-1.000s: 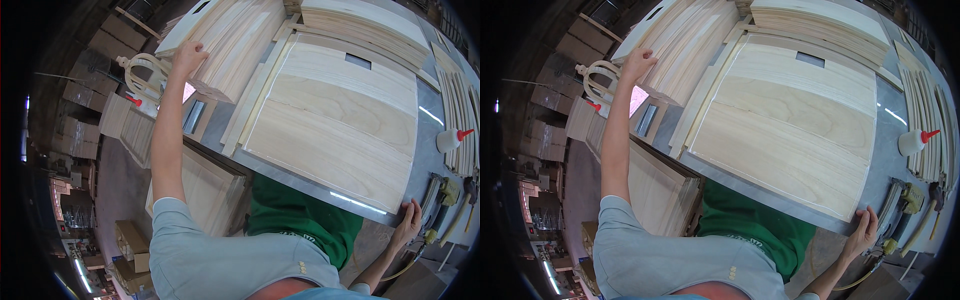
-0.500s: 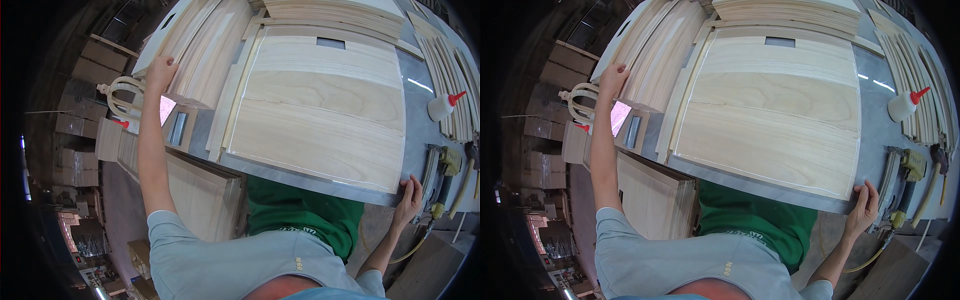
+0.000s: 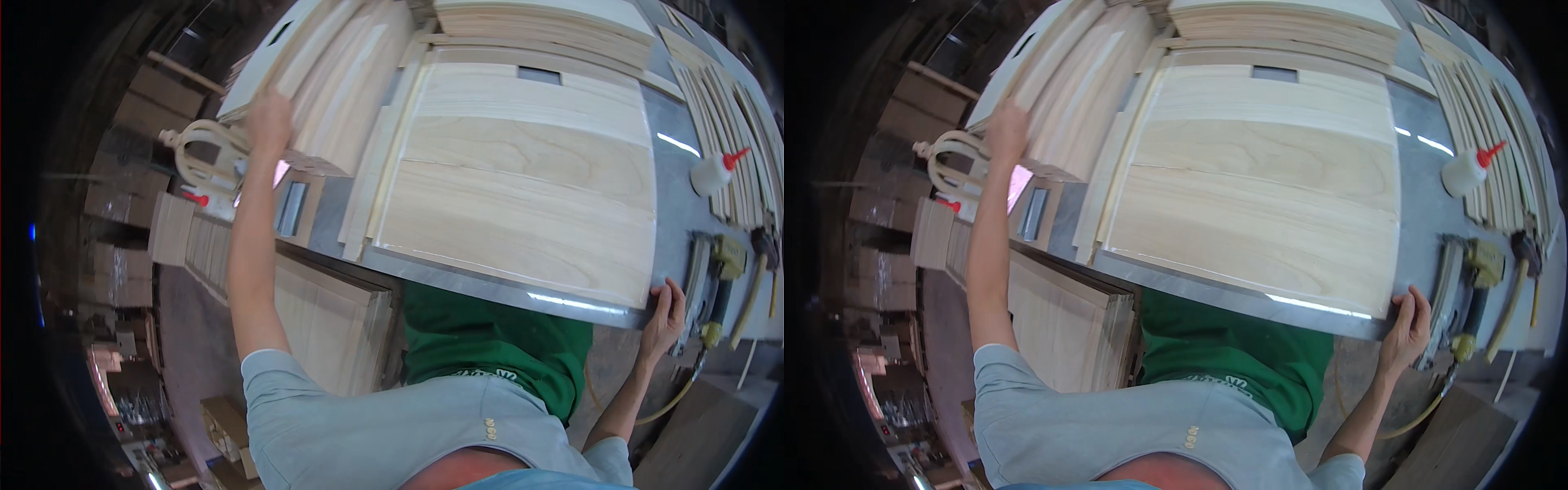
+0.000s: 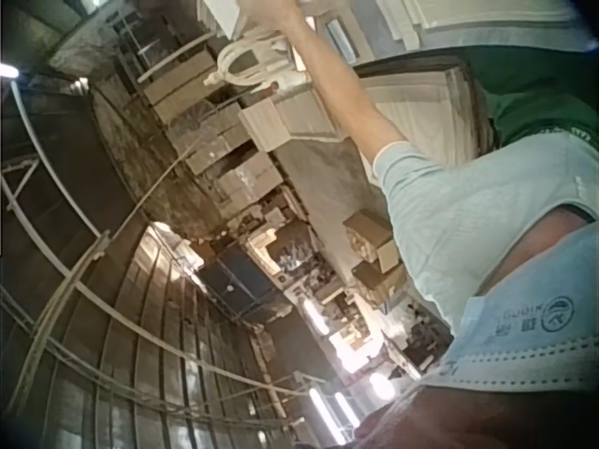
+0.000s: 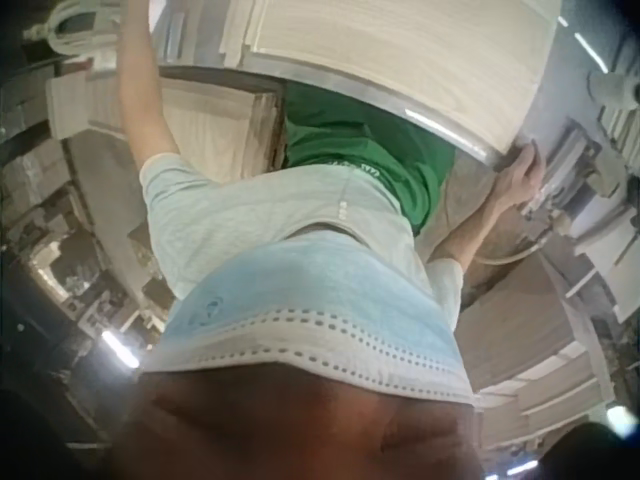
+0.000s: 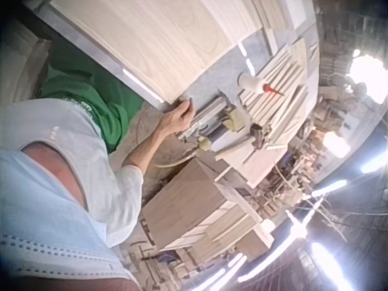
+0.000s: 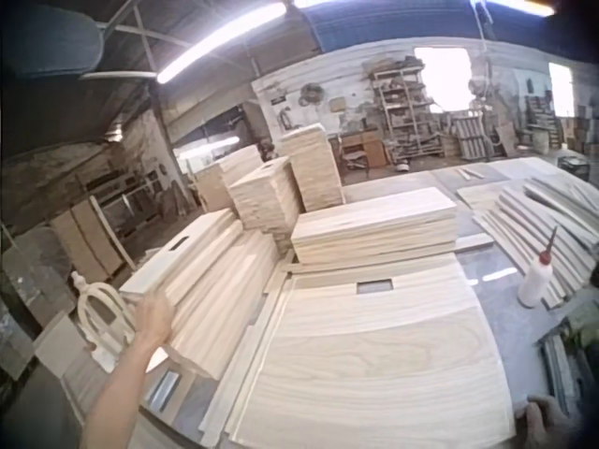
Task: Assembling wood panels and frames using wood glue and a pneumatic nail gun.
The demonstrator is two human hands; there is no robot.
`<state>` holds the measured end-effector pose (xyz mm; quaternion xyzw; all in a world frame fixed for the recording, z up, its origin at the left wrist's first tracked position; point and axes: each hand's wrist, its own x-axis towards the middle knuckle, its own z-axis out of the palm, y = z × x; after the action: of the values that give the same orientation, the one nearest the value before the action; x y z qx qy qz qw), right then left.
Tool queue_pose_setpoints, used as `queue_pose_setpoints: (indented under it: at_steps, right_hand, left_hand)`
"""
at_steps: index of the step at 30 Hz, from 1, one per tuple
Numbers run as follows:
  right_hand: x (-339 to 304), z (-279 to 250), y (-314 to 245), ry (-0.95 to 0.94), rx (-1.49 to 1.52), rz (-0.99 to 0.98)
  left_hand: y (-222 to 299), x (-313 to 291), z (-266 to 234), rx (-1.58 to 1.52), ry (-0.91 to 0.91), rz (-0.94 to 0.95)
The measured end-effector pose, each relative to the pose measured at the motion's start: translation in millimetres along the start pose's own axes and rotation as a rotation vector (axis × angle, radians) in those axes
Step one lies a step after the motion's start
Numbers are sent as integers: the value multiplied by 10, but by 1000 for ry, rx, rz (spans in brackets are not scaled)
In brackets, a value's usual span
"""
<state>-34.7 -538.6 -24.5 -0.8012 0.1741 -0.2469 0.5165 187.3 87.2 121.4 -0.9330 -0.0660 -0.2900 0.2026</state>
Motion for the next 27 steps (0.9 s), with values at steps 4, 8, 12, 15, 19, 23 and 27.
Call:
queue_pose_setpoints:
  at_steps: [4, 8, 12, 15, 19, 23, 27]
  right_hand:
    - [37, 110, -76, -14, -5, 13]
    - [45, 116, -81, 13, -77, -7]
    - [49, 139, -83, 16, 8, -20]
    - [19, 143, -108, 10, -1, -47]
    - [6, 134, -136, 11, -42, -45]
    - [5, 125, -137, 41, -27, -49]
    - [20, 129, -115, 39, -28, -37]
  left_hand:
    - [138, -342, -366, -408, 205, -73]
    - [807, -746, -737, -1050, -227, -183]
    - [1717, -1039, -712, -1307, -675, -109]
    - [2157, -1099, -639, -1385, -636, 54]
    - [2374, -1105, -612, -1386, -637, 2]
    - [2439, -1109, -662, -1229, -526, 130]
    - [2468, -1113, -793, -914, -450, 258]
